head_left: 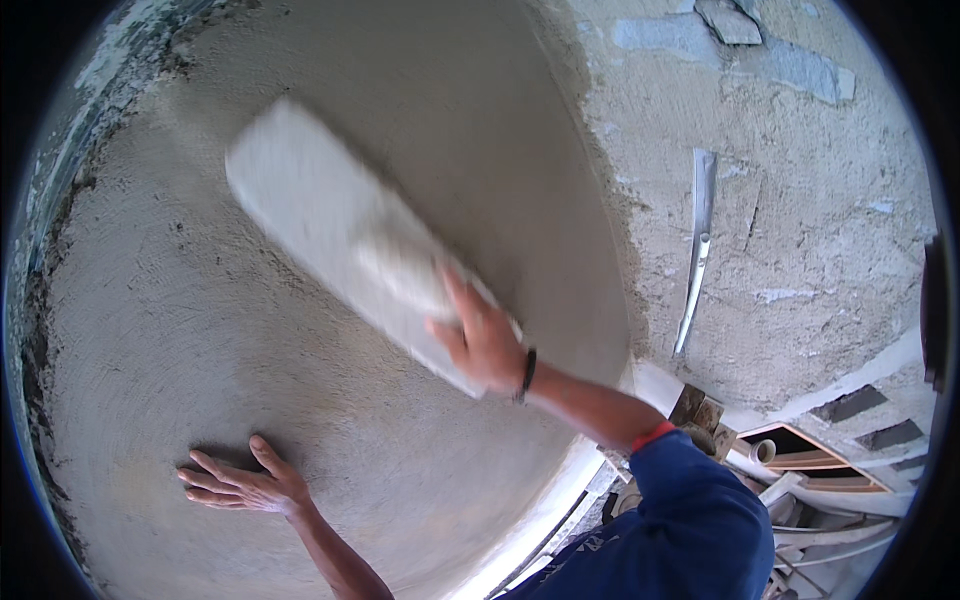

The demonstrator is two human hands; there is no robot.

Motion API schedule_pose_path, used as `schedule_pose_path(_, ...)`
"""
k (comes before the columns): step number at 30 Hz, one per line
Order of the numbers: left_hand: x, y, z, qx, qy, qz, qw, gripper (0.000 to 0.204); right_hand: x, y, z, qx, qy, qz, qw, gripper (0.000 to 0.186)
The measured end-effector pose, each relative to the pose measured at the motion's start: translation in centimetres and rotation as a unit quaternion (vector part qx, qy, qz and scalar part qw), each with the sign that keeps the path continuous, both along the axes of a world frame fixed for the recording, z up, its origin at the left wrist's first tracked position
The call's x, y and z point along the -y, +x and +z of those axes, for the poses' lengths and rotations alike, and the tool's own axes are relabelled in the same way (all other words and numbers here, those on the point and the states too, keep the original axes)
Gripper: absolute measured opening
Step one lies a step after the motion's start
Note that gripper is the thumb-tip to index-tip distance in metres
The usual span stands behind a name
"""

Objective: The person smooths wet plaster onto a wall using a float and adds more plaster to a bucket using a trowel.

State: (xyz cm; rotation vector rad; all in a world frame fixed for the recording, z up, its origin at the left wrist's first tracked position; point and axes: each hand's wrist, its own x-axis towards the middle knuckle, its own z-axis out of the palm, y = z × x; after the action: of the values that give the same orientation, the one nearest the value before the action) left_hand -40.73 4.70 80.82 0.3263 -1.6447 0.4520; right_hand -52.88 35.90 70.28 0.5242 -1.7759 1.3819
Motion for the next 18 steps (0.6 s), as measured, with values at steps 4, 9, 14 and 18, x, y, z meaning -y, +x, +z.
schedule_pose_path(4,0.1,0.4,0.7,-0.005,0.003,0.000,1.000,0.086,-5.1,-4.3,5.9,0.046,-0.084,-0.016,0.995,0.070)
schedule_pose_path(9,0.9,0.2,1.4,-0.022,-0.023,0.004,0.999,0.086,-5.5,-3.8,-3.2,0.162,-0.162,-0.004,0.973,0.068)
schedule_pose_path(14,-0.4,-0.8,0.7,-0.019,-0.021,-0.036,0.999,0.086,0.0,2.2,-21.6,0.267,-0.171,-0.005,0.948,0.071)
schedule_pose_path(18,0.3,-0.6,0.7,-0.034,-0.022,-0.038,0.998,0.085,8.8,7.9,-25.4,0.267,-0.164,0.165,0.935,0.079)
